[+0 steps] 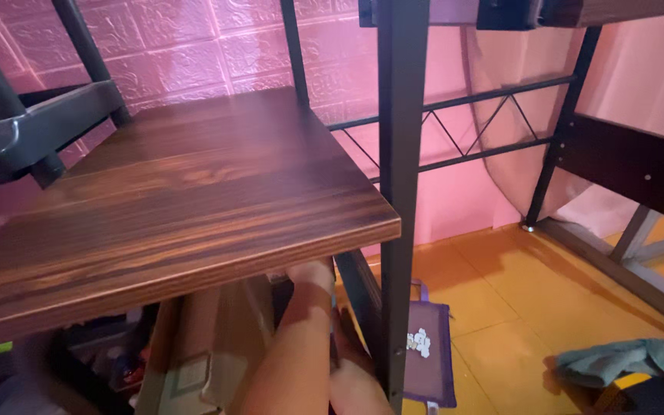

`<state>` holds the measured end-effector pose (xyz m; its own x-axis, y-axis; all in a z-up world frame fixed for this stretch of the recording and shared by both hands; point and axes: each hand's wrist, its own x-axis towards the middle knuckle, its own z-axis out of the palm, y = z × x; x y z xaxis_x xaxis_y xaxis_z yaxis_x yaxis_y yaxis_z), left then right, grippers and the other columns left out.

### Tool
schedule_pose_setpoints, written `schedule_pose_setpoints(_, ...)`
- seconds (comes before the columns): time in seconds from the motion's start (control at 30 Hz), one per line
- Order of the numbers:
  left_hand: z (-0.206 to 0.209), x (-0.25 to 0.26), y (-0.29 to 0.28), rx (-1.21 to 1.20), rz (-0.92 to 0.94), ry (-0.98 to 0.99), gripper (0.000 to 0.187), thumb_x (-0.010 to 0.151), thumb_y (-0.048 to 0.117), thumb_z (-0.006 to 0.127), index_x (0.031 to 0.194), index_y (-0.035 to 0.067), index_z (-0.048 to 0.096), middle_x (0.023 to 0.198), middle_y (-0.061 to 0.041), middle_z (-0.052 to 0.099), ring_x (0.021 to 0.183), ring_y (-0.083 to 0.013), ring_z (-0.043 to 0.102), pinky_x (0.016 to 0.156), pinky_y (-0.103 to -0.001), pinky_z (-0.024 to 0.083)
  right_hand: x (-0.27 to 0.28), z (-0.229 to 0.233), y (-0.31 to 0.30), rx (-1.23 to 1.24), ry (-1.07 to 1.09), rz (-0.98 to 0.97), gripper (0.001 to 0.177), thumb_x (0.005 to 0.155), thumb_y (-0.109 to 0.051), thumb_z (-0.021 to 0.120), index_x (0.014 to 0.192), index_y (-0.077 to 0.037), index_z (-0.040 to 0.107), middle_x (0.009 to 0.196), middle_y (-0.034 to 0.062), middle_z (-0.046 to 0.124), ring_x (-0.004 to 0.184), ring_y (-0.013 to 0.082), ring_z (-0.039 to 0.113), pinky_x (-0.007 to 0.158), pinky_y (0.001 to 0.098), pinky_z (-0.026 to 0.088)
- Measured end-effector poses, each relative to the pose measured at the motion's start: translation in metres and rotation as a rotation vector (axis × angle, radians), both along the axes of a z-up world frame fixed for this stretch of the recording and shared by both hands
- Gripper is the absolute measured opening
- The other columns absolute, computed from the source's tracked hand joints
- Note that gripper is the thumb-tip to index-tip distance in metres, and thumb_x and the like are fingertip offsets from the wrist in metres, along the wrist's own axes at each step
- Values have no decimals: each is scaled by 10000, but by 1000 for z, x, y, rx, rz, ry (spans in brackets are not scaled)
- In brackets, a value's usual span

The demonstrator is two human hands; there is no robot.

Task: The person rearranges boxes and electronics on a metal shelf unit, wipes down the surfaces with a cloth, and organizes books and folders.

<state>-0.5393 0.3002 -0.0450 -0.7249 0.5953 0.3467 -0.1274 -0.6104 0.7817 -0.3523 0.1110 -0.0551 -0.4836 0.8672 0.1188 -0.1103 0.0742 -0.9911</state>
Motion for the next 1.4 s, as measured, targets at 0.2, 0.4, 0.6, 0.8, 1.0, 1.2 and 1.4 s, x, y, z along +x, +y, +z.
schedule_pose_setpoints(0.2,17,-4,-14,-539,310,542,535,1018,468,456,1409,121,565,1451,-80,574,1327,-228,539,1112,-383,459,-31,29,17,28,-88,41,376,937,-372,621,1234,-147,666,1097,44,752,999,167,699,833,353,558)
schedule_pose_setpoints(0.4,77,-12,-24,-698,352,625,539,993,445,478,1411,117,567,1458,-96,567,1336,-251,536,1116,-397,453,-74,68,40,36,-112,32,380,926,-375,626,1228,-149,675,1106,59,746,1009,187,693,839,373,555)
schedule_pose_setpoints(0.6,71,-3,-47,-1096,404,782,546,968,422,500,1412,113,569,1466,-111,559,1345,-274,533,1120,-410,448,-78,55,51,-9,-157,6,395,924,-362,620,1255,-152,665,1158,66,717,1055,202,661,869,389,530)
schedule_pose_setpoints(0.8,72,5,-67,-1298,307,964,555,943,398,522,1414,109,572,1474,-127,552,1354,-298,530,1123,-424,442,-76,46,58,-30,-215,44,411,922,-350,614,1282,-154,655,1209,73,689,1102,217,630,900,405,504)
schedule_pose_setpoints(1.0,85,-1,-70,-1299,165,1103,567,918,375,544,1416,105,574,1482,-142,545,1363,-321,527,1127,-437,437,-99,57,55,-15,-220,121,429,920,-338,608,1308,-157,645,1261,80,660,1148,232,599,931,421,479)
schedule_pose_setpoints(1.2,89,-3,-69,-1292,114,1159,582,893,352,566,1417,101,576,1490,-158,537,1372,-345,524,1131,-451,431,-129,43,50,18,-223,154,449,918,-325,602,1335,-159,635,1312,87,631,1195,248,568,961,437,454)
schedule_pose_setpoints(1.4,81,4,-67,-1287,194,1193,687,883,347,569,1517,102,473,1526,-170,505,1393,-350,515,1137,-448,431,-134,27,51,38,-243,158,471,916,-313,596,1361,-162,625,1364,95,602,1241,263,537,992,453,428)
